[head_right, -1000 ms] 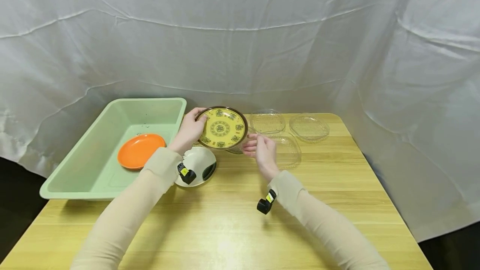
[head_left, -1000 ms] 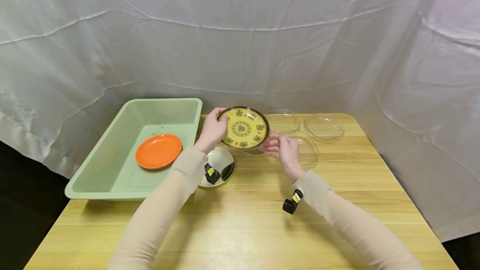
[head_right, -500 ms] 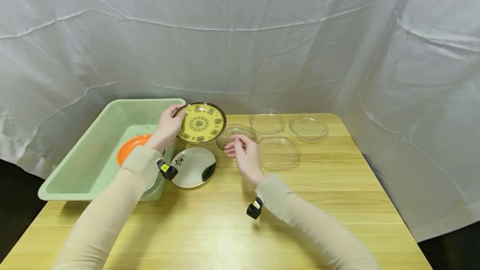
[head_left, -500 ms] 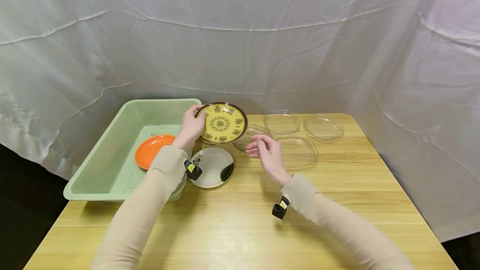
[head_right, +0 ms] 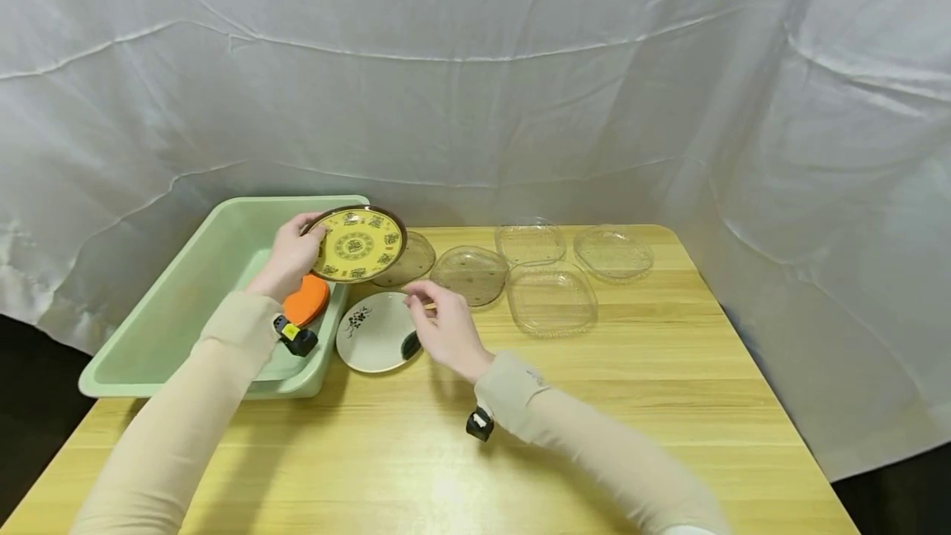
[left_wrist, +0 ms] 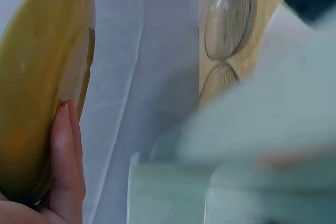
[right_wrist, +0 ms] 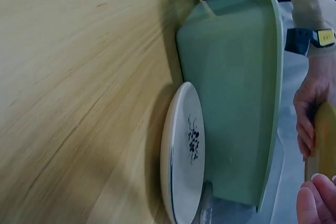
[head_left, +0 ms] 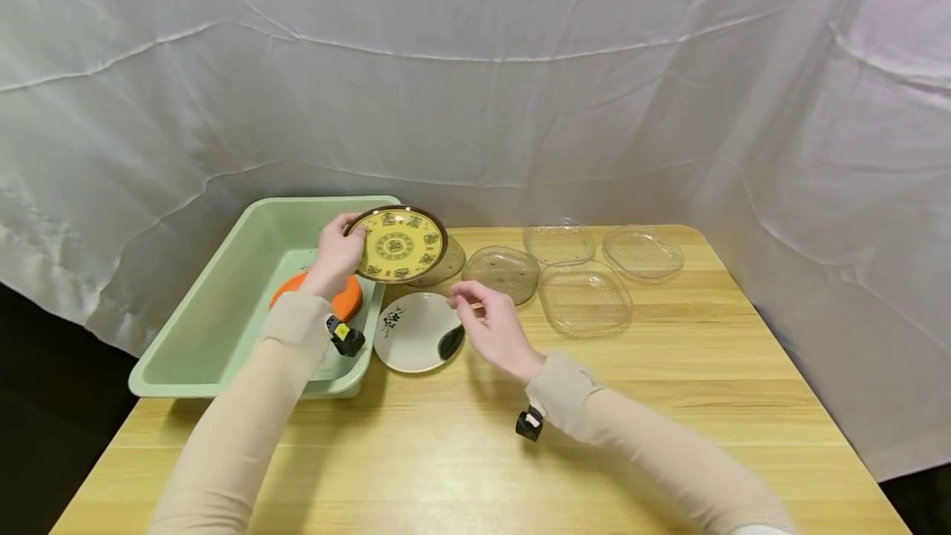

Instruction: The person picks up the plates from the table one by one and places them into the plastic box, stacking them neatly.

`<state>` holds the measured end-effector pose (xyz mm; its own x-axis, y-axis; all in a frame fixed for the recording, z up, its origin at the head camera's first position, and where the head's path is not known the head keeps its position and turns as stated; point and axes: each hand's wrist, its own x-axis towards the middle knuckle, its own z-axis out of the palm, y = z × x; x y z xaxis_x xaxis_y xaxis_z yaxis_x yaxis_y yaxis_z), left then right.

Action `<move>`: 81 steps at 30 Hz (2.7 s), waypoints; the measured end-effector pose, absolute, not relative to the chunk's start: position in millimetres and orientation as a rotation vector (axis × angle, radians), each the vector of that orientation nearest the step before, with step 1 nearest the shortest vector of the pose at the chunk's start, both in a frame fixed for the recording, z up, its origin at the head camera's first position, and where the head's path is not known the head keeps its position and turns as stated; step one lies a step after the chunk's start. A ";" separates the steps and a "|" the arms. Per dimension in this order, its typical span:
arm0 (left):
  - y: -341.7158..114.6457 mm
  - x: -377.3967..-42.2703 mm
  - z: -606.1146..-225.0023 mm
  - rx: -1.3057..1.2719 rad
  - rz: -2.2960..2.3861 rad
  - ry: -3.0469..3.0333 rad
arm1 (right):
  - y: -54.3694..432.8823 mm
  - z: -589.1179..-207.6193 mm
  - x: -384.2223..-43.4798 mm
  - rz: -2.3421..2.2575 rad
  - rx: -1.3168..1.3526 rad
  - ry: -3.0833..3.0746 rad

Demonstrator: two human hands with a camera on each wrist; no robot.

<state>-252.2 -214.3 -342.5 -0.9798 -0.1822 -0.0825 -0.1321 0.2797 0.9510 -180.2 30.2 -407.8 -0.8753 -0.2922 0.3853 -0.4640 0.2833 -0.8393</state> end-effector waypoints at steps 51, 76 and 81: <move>-364.8 -239.7 -391.6 0.509 -1.891 -2.645 | -56.2 -416.8 -144.4 0.405 1.379 -2.556; -367.5 -245.6 -412.6 0.410 -1.609 -2.959 | -56.6 -418.1 -143.9 0.359 1.376 -2.557; -367.5 -245.5 -411.9 0.377 -1.587 -2.981 | -56.4 -417.3 -144.2 0.342 1.375 -2.547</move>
<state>-245.5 -367.5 -411.9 -0.9430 -0.0726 -0.3246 -0.3099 0.5468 0.7778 -144.2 -56.4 -417.3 -0.5349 -0.7876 0.3058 -0.8404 0.5333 -0.0966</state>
